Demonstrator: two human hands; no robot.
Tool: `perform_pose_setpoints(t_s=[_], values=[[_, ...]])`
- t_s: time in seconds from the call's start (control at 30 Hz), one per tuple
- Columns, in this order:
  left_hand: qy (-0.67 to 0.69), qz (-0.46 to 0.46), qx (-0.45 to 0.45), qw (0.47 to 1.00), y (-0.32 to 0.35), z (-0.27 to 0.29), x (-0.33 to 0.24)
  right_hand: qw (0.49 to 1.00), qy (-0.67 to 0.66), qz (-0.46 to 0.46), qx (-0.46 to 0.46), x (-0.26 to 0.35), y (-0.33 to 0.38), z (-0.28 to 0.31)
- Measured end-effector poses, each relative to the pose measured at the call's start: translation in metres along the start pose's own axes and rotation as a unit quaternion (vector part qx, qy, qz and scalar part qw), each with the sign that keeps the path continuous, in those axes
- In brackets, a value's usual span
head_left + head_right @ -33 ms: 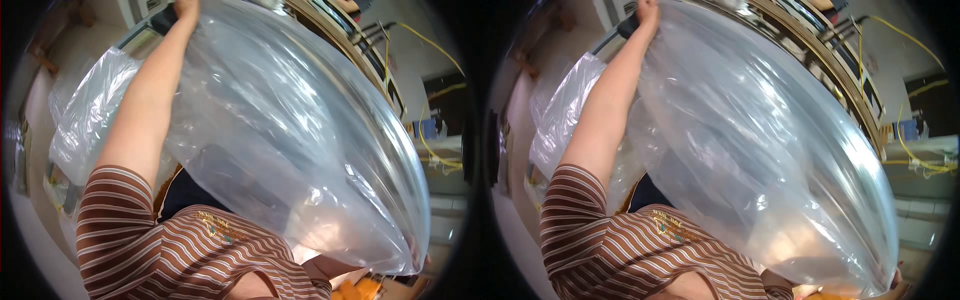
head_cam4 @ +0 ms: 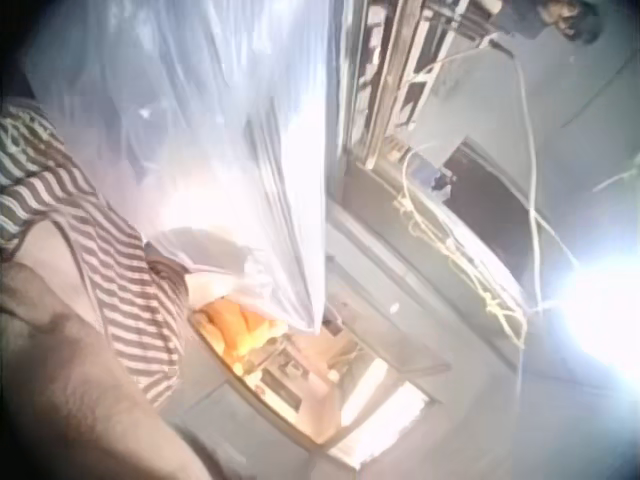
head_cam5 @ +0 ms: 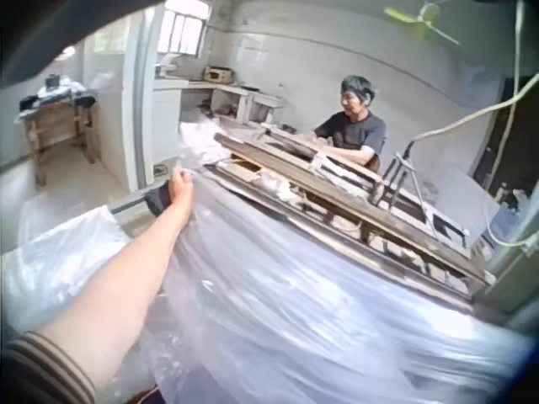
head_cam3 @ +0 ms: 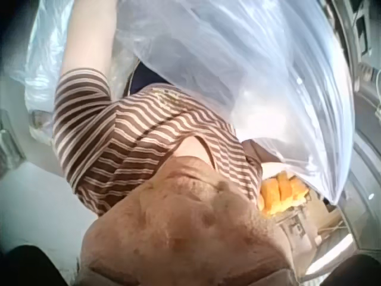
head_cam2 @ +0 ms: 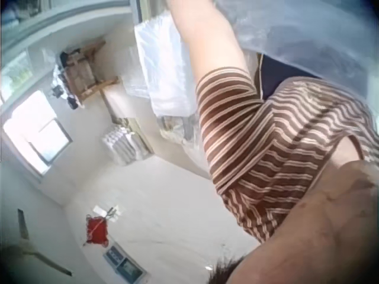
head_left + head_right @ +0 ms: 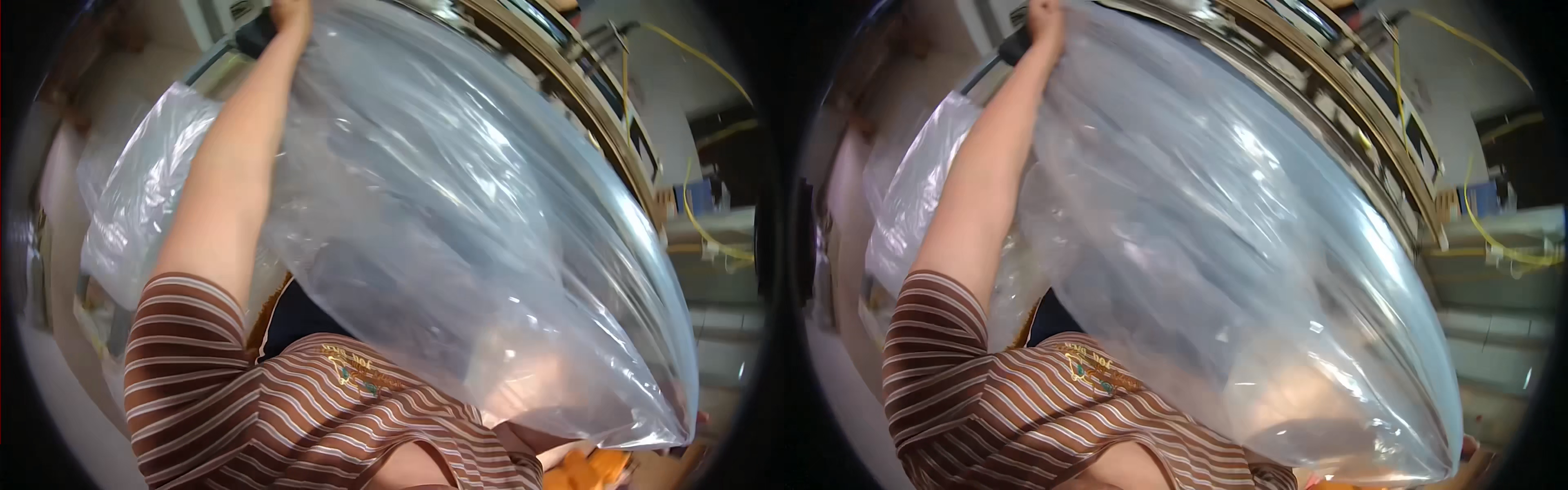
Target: The person wraps a large, dark-colored rectangular object, likely a mattress or cushion, with a clear plastic sheet. They repeatedly pull the plastic over the object, smooth it out, and tuck the edges underneath to secure the covering.
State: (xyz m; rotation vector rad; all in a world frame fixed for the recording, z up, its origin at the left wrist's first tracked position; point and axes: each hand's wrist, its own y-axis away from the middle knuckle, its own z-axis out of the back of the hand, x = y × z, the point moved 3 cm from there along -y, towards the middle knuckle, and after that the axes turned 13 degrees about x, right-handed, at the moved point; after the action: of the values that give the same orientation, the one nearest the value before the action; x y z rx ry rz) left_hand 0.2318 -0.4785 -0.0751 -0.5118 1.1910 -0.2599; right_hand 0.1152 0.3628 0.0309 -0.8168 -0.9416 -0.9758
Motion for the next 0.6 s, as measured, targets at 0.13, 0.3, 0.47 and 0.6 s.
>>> perform_pose_setpoints(t_s=[0.13,0.3,0.47,0.6], values=[[0.063,-0.002,0.101,0.993,0.005,-0.043,0.011,0.957,0.05,-0.259,0.117,-0.133,0.084,-0.009],[-0.03,-0.037,0.257,0.965,-0.064,-0.039,0.07,0.958,0.228,-0.175,0.008,-0.189,0.077,0.13],[0.001,-0.066,0.42,0.905,-0.015,-0.038,0.014,0.929,0.223,0.123,-0.269,0.002,0.066,0.334],[0.035,-0.145,0.287,0.946,0.022,-0.061,0.003,0.74,0.561,0.04,-0.367,0.089,-0.007,0.439]])
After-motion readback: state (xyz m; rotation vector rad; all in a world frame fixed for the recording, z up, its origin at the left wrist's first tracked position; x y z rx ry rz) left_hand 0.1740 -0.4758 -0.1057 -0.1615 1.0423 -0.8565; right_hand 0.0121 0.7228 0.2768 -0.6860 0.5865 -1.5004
